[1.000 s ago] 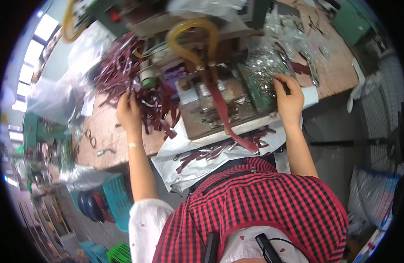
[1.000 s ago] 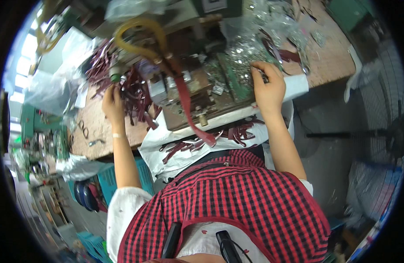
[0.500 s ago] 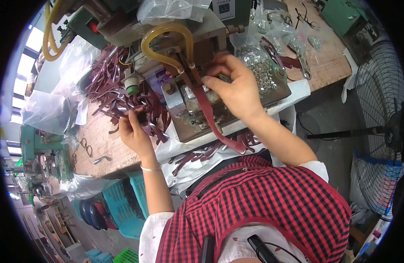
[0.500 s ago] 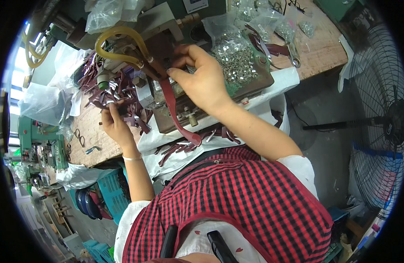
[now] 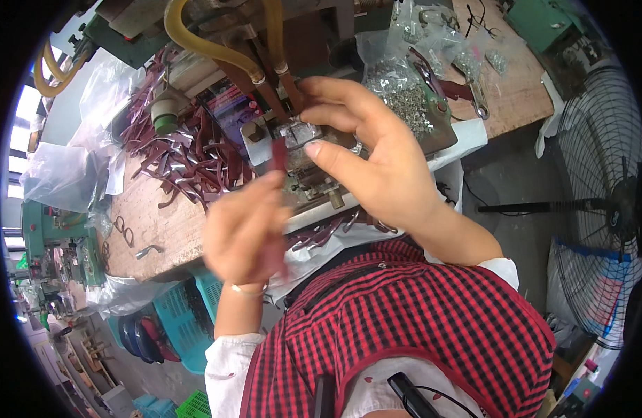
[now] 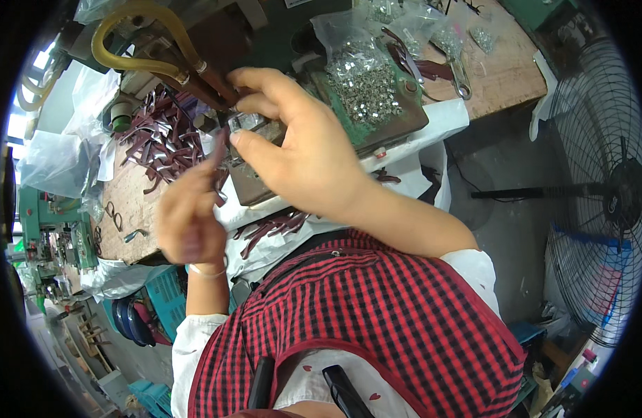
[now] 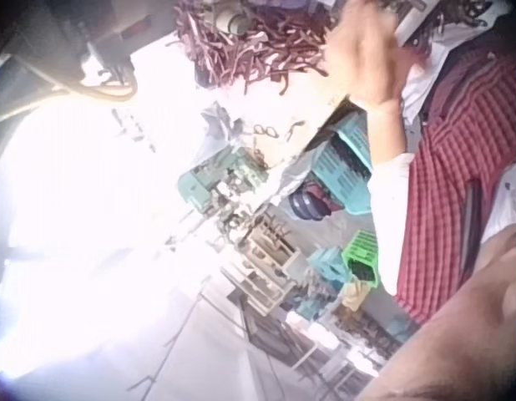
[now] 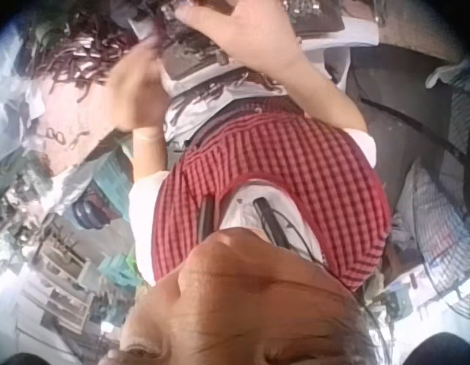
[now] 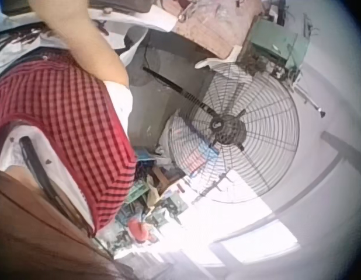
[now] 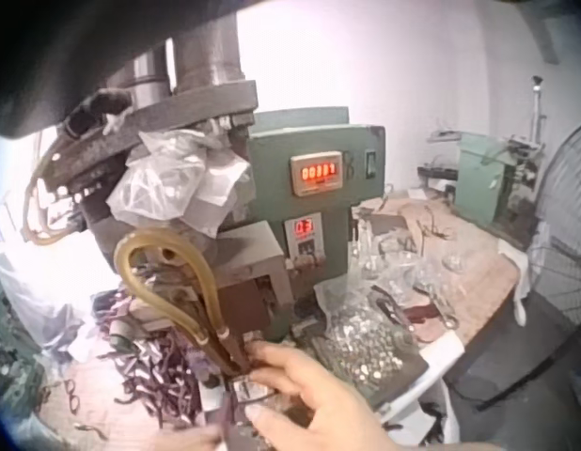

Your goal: The person repeatedly picks maroon leather straps and small metal hardware from a workbench, inserts them into a press machine, and operates the press to attach the hardware. Finished pieces are placed on the bench while the process continues.

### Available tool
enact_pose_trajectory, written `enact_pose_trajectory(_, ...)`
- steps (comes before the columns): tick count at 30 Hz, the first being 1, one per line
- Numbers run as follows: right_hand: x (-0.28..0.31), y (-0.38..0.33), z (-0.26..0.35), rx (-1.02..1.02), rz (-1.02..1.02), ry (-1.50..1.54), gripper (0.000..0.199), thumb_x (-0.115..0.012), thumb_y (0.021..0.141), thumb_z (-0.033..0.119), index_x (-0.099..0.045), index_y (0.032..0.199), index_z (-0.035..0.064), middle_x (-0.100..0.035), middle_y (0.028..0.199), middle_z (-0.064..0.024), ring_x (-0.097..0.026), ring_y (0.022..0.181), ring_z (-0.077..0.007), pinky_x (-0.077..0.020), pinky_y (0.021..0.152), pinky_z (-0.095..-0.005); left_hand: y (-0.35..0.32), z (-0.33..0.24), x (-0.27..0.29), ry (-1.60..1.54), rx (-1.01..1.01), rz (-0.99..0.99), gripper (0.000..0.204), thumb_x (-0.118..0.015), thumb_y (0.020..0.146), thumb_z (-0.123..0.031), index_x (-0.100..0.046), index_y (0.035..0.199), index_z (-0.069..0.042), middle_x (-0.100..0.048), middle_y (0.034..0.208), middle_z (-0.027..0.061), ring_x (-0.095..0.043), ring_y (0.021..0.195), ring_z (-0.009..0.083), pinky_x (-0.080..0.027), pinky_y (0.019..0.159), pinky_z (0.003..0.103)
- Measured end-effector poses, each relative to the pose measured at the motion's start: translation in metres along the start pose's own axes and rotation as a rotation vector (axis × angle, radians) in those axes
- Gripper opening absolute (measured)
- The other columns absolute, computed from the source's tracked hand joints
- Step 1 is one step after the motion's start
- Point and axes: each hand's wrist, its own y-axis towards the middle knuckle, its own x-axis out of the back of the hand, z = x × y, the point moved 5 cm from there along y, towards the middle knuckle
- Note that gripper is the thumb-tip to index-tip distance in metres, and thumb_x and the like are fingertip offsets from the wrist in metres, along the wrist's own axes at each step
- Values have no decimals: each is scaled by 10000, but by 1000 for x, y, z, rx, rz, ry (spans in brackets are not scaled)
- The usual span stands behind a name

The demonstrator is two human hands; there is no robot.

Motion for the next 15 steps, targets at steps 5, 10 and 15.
enact_pose_trajectory(5,84,22,-58,210,-230,-1156,277,-739,837,185,-754,1087,65,-689,1235,-196,-570,1281,-387,-447,1085,-485,8,-9,-40,60,-261,104,221,-868,772,-169,-743,933,-83,-751,1009,87,-603,583,104,-443,502,244)
enact_pose_trajectory(10,130,2,-99,230,-353,-1215,189,-803,779,171,-779,940,74,-673,1267,-185,-578,1268,-371,-462,1055,-467,3,-4,-42,59,-307,58,258,-869,769,-164,-710,959,-94,-738,1000,72,-569,556,99,-397,474,253)
enact_pose_trajectory(15,117,7,-89,356,-357,-1222,133,-778,814,127,-759,928,60,-717,1119,-164,-656,1112,-356,-508,958,-440,5,-2,-37,-22,-229,71,256,-871,755,-135,-731,964,-92,-753,1007,93,-584,545,143,-421,463,276)
